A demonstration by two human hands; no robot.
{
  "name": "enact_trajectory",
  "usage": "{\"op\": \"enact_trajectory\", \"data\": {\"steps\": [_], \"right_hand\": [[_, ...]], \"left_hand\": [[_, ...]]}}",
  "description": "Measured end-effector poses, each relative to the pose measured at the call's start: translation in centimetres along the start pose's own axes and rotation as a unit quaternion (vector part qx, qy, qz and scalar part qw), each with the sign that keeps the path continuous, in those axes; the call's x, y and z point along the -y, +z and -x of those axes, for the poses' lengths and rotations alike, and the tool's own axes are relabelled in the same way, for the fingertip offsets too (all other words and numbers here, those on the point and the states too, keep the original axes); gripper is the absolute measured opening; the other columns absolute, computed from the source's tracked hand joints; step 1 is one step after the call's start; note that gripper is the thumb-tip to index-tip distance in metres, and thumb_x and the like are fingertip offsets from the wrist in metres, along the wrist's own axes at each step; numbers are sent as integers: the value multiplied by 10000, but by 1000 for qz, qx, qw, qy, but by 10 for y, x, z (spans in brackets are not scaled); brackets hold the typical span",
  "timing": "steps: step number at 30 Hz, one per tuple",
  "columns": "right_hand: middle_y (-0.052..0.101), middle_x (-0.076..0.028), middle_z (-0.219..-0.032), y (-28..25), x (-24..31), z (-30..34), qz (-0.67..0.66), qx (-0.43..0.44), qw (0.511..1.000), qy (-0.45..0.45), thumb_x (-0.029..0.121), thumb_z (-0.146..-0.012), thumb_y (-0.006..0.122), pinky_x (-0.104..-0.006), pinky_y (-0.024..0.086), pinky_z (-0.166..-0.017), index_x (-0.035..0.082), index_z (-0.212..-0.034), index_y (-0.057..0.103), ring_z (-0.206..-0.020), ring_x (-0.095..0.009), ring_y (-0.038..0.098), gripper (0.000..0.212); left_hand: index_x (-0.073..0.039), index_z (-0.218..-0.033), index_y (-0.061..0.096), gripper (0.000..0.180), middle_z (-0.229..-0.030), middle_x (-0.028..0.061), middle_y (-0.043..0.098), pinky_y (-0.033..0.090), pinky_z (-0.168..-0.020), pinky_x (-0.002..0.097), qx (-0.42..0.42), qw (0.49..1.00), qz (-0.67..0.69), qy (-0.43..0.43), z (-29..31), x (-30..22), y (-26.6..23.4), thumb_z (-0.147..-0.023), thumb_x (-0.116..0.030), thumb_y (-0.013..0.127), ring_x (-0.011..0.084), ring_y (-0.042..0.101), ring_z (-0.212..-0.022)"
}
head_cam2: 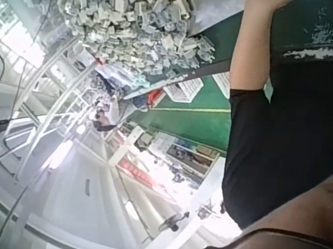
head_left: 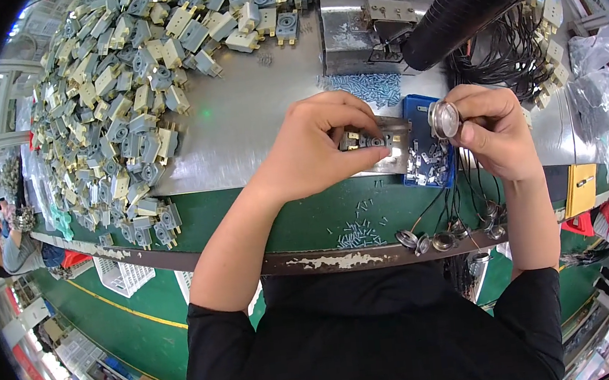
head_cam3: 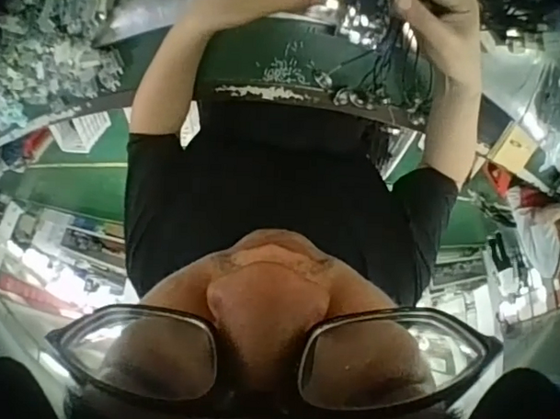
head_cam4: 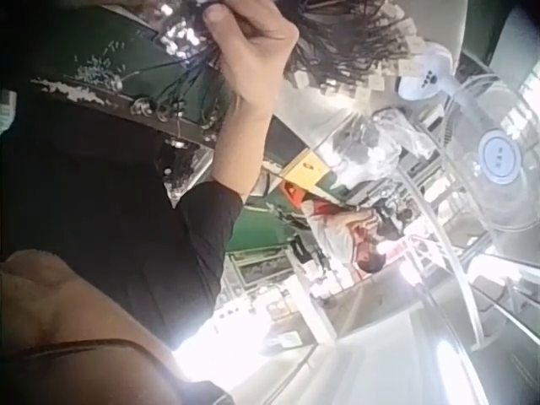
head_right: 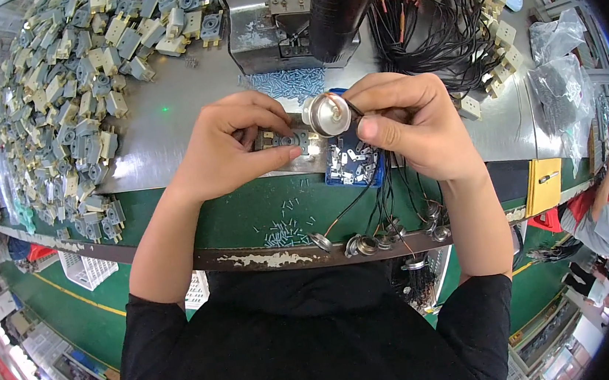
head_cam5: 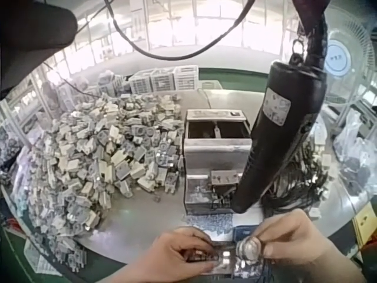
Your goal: Assembling small components using an electric screwdriver at a factory workstation.
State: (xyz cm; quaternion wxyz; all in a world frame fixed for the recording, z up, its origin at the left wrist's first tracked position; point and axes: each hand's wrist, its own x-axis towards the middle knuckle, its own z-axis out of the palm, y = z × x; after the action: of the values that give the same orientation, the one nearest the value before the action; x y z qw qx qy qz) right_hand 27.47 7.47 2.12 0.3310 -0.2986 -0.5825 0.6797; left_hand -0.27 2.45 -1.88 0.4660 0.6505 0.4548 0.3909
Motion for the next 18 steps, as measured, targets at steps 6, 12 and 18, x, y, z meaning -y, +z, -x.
{"op": "enact_trajectory", "data": {"steps": [6, 12, 18], "right_hand": [[703, -146, -1037, 1, 3, 2, 21, 0, 999, 34, 130, -879, 840, -224, 489, -673, -85, -1030, 760, -805, -102, 637, 274], [726, -84, -1014, 22, 12, -6, 47, -36, 991, 124, -38, -863, 799, -228, 512, -729, -75, -1023, 767, -852, -83, 655, 167], [739, -66, -934, 38, 6, -9, 202, -37, 975, 88, -2, -890, 788, -254, 495, -697, -61, -1018, 777, -806, -82, 623, 141]], "left_hand": [[-9, -913, 801, 281, -1015, 40, 733, 392, -565, 199, -5, 1000, -4, 5, 0, 0, 1, -704, -112, 958, 26, 478, -634], [-23, -1056, 798, 437, -1063, 50, 740, 402, -574, 198, -7, 1000, -15, 27, 1, -5, 1, -674, -133, 980, 30, 472, -632], [-39, -1094, 790, 405, -1137, 73, 738, 490, -693, 248, -73, 992, -21, 105, 1, -3, 5, -729, -132, 939, 116, 604, -785]]}}
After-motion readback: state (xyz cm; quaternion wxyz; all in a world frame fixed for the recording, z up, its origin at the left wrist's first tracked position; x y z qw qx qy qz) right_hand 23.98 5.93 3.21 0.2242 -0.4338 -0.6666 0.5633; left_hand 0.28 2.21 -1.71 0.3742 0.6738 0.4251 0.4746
